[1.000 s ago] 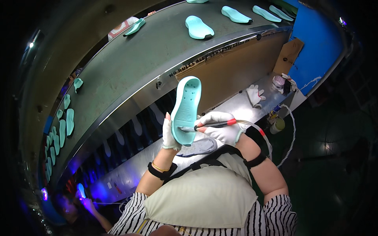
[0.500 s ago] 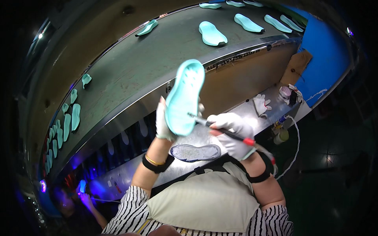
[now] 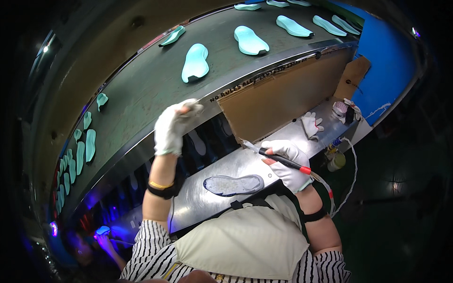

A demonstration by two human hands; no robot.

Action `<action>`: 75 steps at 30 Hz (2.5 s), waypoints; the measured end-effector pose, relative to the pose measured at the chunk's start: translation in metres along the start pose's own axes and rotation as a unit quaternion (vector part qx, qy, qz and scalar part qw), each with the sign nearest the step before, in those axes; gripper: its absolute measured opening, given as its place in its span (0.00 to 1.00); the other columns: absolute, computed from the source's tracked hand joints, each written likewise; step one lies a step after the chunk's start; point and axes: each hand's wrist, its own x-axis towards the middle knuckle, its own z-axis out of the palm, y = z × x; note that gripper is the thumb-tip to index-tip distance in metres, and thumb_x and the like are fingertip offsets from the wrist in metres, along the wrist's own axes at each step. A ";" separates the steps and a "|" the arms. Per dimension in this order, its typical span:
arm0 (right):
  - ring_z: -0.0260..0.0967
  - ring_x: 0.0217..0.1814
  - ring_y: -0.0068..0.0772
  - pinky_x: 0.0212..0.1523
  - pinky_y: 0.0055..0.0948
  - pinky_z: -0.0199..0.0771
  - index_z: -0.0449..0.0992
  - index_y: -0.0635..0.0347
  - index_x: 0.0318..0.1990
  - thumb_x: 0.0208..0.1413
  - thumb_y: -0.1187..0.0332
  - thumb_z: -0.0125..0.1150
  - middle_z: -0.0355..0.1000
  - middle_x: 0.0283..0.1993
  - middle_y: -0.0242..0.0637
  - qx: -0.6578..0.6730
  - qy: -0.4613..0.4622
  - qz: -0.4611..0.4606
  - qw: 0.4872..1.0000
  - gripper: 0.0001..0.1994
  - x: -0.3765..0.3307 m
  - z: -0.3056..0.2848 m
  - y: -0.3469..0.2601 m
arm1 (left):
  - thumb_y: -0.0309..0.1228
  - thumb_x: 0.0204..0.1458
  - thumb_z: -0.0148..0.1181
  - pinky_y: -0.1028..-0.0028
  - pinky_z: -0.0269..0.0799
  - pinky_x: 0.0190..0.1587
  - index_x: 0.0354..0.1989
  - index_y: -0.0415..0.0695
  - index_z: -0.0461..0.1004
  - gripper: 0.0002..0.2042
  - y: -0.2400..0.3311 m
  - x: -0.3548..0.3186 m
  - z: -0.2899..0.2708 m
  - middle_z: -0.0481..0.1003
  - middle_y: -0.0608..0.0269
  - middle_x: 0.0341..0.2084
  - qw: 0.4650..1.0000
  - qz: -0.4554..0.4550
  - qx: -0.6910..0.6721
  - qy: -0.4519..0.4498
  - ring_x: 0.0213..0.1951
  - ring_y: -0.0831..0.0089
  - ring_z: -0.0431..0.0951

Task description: Apply adhesive to the bottom of shoe soles using a brush tool.

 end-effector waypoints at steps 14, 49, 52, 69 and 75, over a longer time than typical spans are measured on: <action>0.69 0.39 0.19 0.43 0.20 0.69 0.73 0.62 0.37 0.46 0.82 0.62 0.72 0.38 0.33 -0.009 -0.068 0.118 0.991 0.10 -0.009 0.035 0.042 | 0.28 0.44 0.54 0.66 0.66 0.48 0.40 0.47 0.76 0.13 0.140 -0.128 -0.386 0.76 0.52 0.31 0.453 -0.165 0.782 0.394 0.39 0.58 0.75; 0.68 0.39 0.19 0.43 0.21 0.70 0.69 0.63 0.37 0.50 0.82 0.57 0.73 0.37 0.35 0.102 -0.043 0.170 0.979 0.08 0.010 0.050 0.035 | 0.67 0.46 0.43 0.46 0.64 0.53 0.61 0.48 0.56 0.40 -0.061 -0.114 0.047 0.70 0.55 0.45 0.807 -0.342 -0.482 -0.014 0.48 0.55 0.72; 0.69 0.38 0.20 0.44 0.21 0.70 0.69 0.63 0.36 0.49 0.83 0.58 0.72 0.38 0.36 0.107 -0.031 0.138 0.984 0.09 0.017 0.053 0.034 | 0.65 0.47 0.43 0.59 0.68 0.52 0.60 0.48 0.58 0.39 -0.069 -0.115 0.068 0.68 0.58 0.49 0.834 -0.304 -0.460 0.005 0.48 0.59 0.72; 0.69 0.34 0.22 0.37 0.21 0.69 0.73 0.59 0.32 0.43 0.79 0.62 0.70 0.32 0.32 -0.049 -0.132 0.016 0.990 0.07 -0.007 0.066 0.024 | 0.63 0.50 0.40 0.59 0.66 0.54 0.59 0.48 0.59 0.36 -0.092 -0.113 0.052 0.68 0.46 0.49 0.867 -0.264 -0.421 0.040 0.49 0.57 0.71; 0.68 0.36 0.17 0.40 0.19 0.69 0.73 0.60 0.32 0.46 0.80 0.61 0.71 0.35 0.31 0.004 -0.116 0.116 0.986 0.07 -0.034 0.053 0.038 | 0.66 0.48 0.39 0.57 0.65 0.54 0.59 0.43 0.59 0.40 -0.084 -0.120 0.053 0.67 0.46 0.50 0.829 -0.346 -0.440 -0.007 0.51 0.54 0.70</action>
